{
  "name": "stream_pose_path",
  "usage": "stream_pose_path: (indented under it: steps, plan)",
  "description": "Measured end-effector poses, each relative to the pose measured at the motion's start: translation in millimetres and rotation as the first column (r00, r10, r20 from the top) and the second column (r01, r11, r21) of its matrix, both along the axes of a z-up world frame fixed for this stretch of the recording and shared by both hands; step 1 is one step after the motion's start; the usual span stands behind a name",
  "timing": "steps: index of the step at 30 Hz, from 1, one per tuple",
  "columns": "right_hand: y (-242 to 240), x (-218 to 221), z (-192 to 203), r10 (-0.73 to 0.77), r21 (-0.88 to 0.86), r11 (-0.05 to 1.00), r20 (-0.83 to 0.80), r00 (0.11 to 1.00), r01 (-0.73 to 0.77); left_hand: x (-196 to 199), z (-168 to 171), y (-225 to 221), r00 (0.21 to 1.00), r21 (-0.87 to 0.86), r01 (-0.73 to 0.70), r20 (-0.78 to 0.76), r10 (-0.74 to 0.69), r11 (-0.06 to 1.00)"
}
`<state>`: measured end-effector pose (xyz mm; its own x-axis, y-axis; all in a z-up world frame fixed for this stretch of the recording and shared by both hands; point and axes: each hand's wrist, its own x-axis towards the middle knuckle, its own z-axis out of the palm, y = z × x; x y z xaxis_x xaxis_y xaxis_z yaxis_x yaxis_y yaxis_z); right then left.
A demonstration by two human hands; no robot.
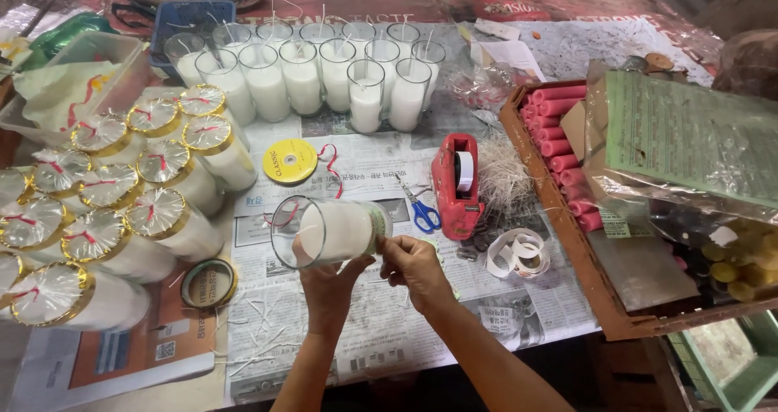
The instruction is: Applying decorative gold bands and labels to the rims of candle glasses and trimming them with scissors.
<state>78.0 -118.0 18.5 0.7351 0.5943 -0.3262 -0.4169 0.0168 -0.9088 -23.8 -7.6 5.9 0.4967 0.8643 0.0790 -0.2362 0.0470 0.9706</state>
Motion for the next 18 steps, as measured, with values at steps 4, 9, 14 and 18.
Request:
stream_pose_path:
  steps: [4, 9, 14, 18]
  plan:
    - [2.1, -2.8, 2.4, -0.010, -0.070, 0.997, 0.175, 0.984, 0.023, 7.3, 6.0, -2.5, 0.987, -0.103, 0.050, 0.156, -0.033, 0.993]
    - [5.5, -5.1, -3.6, -0.003, -0.076, 0.997, 0.324, 0.946, 0.029, 15.1, -6.0, -7.4, 0.975, -0.137, 0.001, 0.219, 0.029, 0.991]
    - [-12.8, 1.5, -8.7, 0.070, 0.070, 0.996, -0.109, 0.992, -0.062, 12.3, 12.9, -1.4, 0.981, -0.136, -0.005, 0.192, 0.032, 0.991]
    - [-14.7, 6.2, 8.1, 0.153, 0.244, 0.969, -0.491, 0.857, -0.033, 4.9, 14.4, -4.1, 0.987, -0.153, -0.001, 0.158, 0.026, 0.988]
